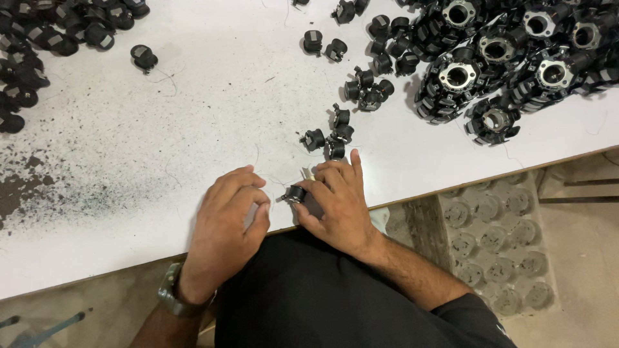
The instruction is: The person uses a small metal tool to scrape and clean the surfaces of small black mechanical components on a white table. They repeatedly pick up individual parts, scrape them, and place them back down, occasionally moving larger circular assemblies aside to access more parts.
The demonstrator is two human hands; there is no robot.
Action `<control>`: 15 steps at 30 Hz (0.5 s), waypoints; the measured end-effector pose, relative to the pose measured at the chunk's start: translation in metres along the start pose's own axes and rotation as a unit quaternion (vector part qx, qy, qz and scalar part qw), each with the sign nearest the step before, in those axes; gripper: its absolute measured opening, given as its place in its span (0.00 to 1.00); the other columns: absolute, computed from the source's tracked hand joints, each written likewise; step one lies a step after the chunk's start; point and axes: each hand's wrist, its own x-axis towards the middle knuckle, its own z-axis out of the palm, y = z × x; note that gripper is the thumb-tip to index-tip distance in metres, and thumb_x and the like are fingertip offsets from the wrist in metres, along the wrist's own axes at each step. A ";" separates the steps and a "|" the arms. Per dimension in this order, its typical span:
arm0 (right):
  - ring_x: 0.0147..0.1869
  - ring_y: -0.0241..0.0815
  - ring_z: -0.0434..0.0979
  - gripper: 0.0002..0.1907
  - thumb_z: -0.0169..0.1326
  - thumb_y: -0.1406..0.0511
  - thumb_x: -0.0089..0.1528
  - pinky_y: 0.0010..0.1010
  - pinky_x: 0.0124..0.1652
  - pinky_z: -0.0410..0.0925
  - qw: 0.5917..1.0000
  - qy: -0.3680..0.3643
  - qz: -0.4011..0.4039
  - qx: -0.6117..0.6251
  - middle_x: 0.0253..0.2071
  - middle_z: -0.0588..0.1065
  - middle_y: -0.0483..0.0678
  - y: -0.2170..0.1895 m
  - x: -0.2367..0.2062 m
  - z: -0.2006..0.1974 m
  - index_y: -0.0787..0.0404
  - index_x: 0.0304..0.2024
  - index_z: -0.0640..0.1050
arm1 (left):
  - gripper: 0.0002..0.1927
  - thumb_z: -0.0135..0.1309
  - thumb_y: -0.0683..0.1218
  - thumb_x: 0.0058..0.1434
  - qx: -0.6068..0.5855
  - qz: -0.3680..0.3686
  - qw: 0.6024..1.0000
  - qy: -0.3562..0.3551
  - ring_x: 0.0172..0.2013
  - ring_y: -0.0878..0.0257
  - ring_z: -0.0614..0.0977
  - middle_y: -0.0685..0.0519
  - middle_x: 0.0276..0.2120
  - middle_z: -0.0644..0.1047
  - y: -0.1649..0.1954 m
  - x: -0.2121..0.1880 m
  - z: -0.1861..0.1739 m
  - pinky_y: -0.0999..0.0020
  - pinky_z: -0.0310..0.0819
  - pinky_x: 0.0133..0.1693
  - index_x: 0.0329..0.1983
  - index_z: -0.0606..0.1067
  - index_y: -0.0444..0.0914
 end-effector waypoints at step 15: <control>0.64 0.52 0.67 0.21 0.68 0.62 0.57 0.69 0.73 0.41 1.000 -0.003 -0.022 -0.005 0.48 0.69 0.50 0.002 -0.003 0.002 0.57 0.51 0.78 | 0.08 0.58 0.42 0.59 0.082 0.105 0.991 -0.009 0.63 0.50 0.73 0.48 0.55 0.75 0.005 0.008 0.011 0.51 0.65 0.61 0.41 0.77 0.38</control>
